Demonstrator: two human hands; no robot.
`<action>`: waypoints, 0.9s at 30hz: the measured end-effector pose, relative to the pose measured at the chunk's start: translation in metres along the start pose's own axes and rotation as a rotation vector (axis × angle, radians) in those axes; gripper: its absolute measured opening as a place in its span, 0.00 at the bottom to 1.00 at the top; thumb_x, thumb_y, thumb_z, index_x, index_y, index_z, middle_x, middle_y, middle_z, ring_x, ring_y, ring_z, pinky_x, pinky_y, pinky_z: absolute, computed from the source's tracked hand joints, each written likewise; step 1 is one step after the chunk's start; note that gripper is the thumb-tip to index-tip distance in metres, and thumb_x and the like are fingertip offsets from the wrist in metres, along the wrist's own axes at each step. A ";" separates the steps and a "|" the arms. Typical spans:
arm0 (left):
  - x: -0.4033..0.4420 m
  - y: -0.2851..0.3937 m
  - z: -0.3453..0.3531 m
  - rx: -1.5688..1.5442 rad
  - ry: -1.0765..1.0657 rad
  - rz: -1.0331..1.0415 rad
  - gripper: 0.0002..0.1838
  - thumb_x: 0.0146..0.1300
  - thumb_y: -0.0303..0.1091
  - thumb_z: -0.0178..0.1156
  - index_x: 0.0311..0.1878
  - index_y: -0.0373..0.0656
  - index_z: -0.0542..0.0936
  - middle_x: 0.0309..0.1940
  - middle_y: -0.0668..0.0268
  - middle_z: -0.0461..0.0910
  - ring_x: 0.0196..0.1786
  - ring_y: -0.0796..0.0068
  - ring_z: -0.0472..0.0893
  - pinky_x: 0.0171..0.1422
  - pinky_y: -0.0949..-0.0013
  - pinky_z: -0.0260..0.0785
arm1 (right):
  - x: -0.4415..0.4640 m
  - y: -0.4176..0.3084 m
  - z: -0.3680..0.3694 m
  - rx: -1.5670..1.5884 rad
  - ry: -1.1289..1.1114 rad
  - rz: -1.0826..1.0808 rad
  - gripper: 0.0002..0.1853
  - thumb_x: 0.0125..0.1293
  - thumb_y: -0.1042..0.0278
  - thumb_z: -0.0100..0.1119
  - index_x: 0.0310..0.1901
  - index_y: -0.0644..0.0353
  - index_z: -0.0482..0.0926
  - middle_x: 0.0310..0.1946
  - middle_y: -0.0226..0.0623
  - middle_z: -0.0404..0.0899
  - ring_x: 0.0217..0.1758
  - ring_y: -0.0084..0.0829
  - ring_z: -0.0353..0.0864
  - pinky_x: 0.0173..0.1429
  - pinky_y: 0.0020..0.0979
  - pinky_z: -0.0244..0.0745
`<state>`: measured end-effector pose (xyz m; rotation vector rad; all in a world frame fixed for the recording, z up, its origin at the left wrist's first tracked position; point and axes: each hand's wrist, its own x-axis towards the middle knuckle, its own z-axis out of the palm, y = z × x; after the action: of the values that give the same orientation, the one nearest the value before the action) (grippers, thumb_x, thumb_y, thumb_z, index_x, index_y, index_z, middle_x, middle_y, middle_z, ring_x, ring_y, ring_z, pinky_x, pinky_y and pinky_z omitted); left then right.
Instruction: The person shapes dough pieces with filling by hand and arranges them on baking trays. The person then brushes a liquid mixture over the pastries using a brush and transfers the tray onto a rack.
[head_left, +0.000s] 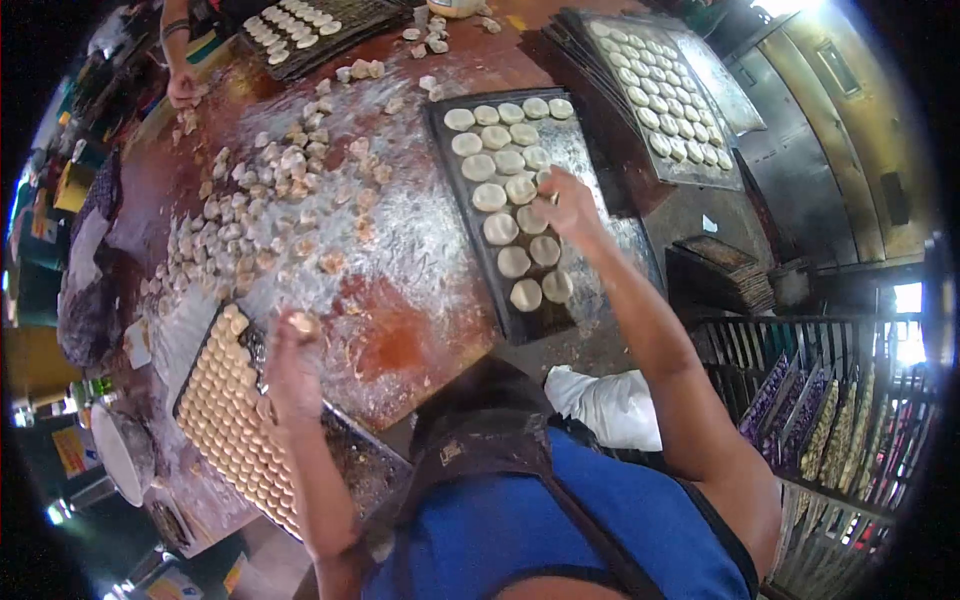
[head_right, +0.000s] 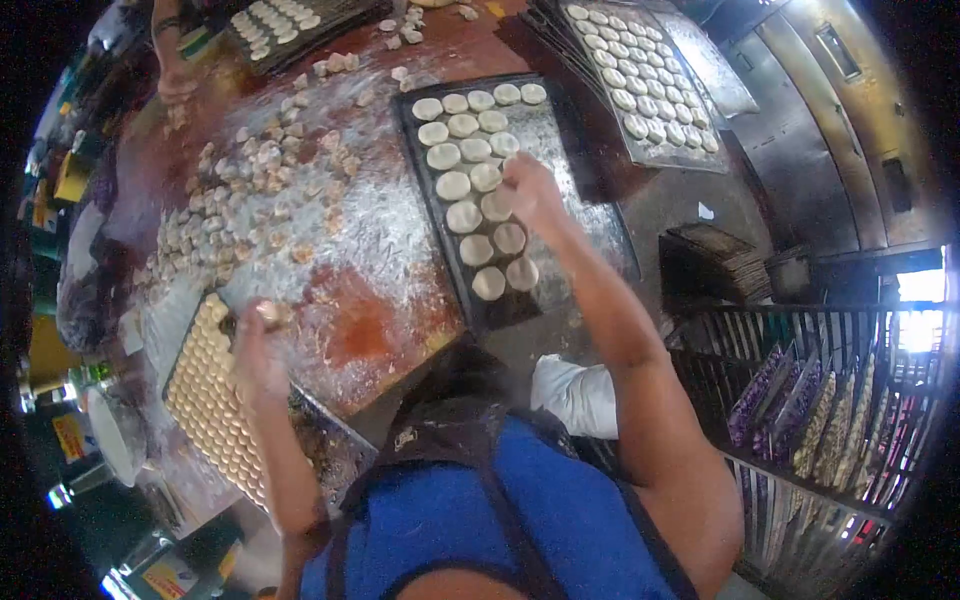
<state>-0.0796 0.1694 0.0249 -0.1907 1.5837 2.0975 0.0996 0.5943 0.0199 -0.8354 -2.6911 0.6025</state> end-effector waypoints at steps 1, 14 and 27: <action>0.009 -0.022 0.003 -0.136 -0.070 -0.059 0.18 0.73 0.34 0.54 0.61 0.36 0.73 0.53 0.56 0.76 0.52 0.66 0.79 0.53 0.69 0.79 | -0.003 0.016 0.022 -0.028 0.150 -0.080 0.19 0.68 0.56 0.56 0.50 0.64 0.78 0.62 0.54 0.73 0.66 0.53 0.71 0.68 0.46 0.67; -0.028 -0.030 0.091 1.019 -0.202 -0.106 0.17 0.69 0.34 0.57 0.54 0.31 0.77 0.41 0.62 0.81 0.44 0.74 0.81 0.52 0.72 0.76 | 0.060 -0.151 0.116 0.203 -0.316 -0.479 0.19 0.65 0.63 0.62 0.56 0.56 0.77 0.60 0.42 0.74 0.63 0.42 0.73 0.62 0.41 0.72; -0.063 -0.025 -0.002 -0.026 -0.149 -0.126 0.13 0.72 0.30 0.53 0.55 0.36 0.77 0.44 0.63 0.82 0.39 0.78 0.80 0.41 0.75 0.74 | -0.106 -0.245 0.094 0.592 -0.407 -0.373 0.17 0.65 0.62 0.65 0.54 0.57 0.81 0.40 0.40 0.83 0.44 0.36 0.82 0.53 0.38 0.77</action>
<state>-0.0137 0.1533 0.0280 -0.1362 1.4214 1.9882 0.0332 0.3198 0.0371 -0.0545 -2.6372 1.4881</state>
